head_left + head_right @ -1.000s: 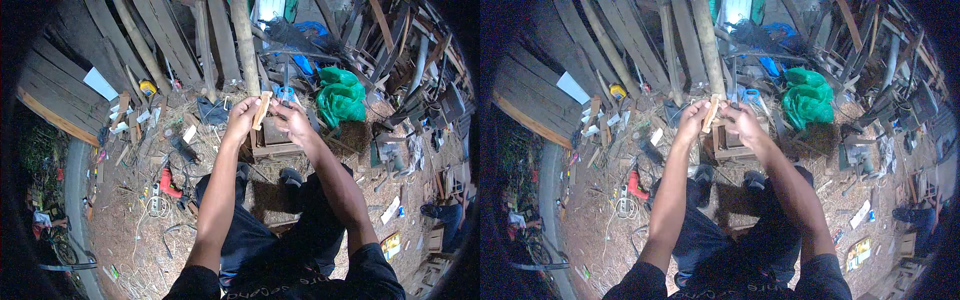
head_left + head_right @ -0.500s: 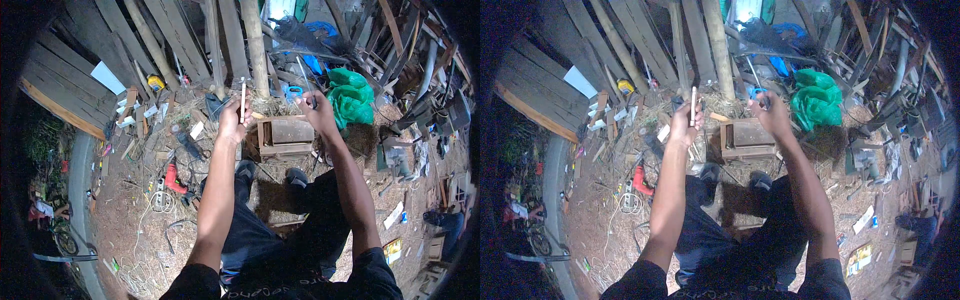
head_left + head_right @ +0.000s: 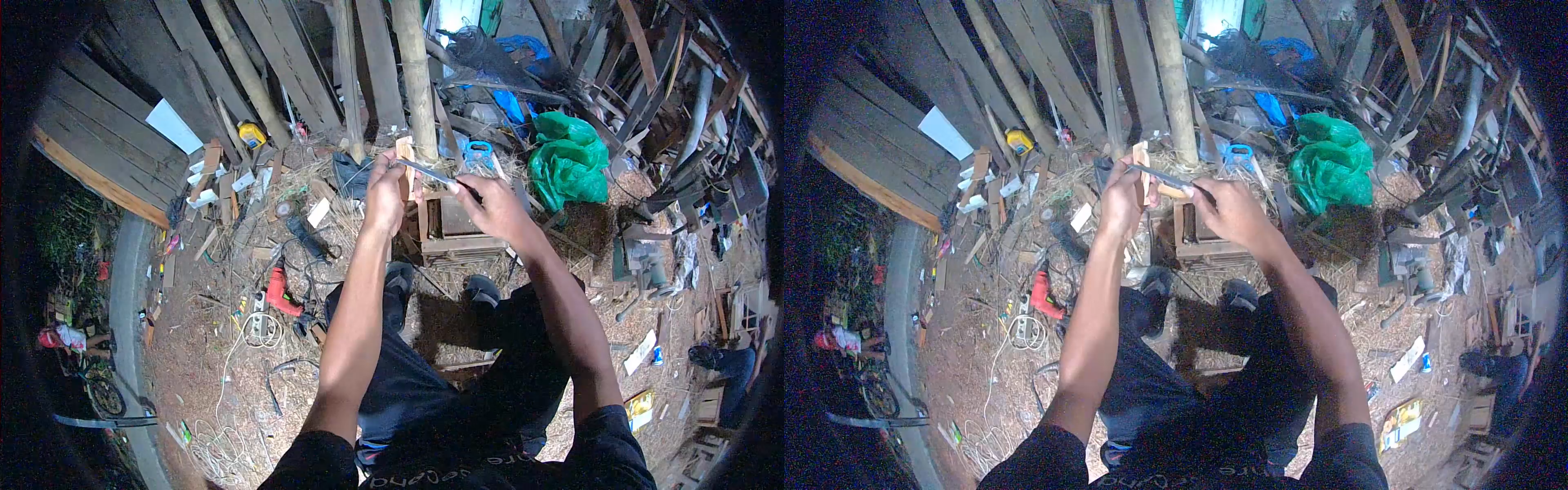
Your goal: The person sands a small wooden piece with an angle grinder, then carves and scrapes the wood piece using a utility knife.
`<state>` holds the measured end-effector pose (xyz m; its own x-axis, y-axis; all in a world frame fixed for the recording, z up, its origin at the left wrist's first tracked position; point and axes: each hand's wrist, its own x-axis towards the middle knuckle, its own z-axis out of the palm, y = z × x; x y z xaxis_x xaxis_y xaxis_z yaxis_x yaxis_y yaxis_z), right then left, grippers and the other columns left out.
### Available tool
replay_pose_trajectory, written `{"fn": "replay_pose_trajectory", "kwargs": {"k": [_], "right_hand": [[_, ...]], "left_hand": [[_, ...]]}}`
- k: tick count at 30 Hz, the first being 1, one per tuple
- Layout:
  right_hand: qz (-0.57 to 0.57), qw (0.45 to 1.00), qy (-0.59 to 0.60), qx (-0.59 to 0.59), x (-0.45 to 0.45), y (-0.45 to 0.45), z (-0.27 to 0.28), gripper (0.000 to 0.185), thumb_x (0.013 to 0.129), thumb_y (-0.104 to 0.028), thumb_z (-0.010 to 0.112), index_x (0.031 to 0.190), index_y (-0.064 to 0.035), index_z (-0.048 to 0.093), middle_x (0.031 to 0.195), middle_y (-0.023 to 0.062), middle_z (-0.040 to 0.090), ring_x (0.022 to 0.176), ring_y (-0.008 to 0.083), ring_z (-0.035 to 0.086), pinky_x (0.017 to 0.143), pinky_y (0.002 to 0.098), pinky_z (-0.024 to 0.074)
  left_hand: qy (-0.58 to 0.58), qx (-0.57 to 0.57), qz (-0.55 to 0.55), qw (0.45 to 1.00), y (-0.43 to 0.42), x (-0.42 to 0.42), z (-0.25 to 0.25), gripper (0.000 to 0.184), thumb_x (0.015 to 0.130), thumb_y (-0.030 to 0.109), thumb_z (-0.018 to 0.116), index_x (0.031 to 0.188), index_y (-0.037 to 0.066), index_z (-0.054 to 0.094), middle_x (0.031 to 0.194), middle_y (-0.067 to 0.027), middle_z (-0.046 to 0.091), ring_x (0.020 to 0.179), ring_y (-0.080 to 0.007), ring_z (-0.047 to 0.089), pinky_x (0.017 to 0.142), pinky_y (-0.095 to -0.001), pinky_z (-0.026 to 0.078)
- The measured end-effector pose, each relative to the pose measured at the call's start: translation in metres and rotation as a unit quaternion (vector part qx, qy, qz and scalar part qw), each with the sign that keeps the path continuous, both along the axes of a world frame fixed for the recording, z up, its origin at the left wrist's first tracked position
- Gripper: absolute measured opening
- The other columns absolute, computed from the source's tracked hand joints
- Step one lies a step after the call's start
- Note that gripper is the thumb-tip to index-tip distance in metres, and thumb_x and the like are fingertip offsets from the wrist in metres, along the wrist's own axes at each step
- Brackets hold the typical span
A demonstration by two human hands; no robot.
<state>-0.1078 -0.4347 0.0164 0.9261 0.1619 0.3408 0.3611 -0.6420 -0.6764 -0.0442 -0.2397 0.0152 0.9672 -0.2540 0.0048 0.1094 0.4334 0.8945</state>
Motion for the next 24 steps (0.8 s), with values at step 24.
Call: {"fn": "replay_pose_trajectory", "kwargs": {"k": [24], "right_hand": [[-0.067,0.988,-0.109,-0.084,-0.013,0.009,0.013,0.027,0.091,-0.026,0.061,0.105,-0.0037,0.069,0.085,0.0209,0.068,0.068,0.0378,0.066,0.061,0.0438,0.0528]], "left_hand": [[-0.246,0.253,0.07,0.933,0.005,-0.016,0.006,0.042,0.093,0.006,0.061,0.132,-0.004,0.049,0.114,-0.0084,0.061,0.104,-0.0135,0.056,0.093,-0.0283,0.044]]}}
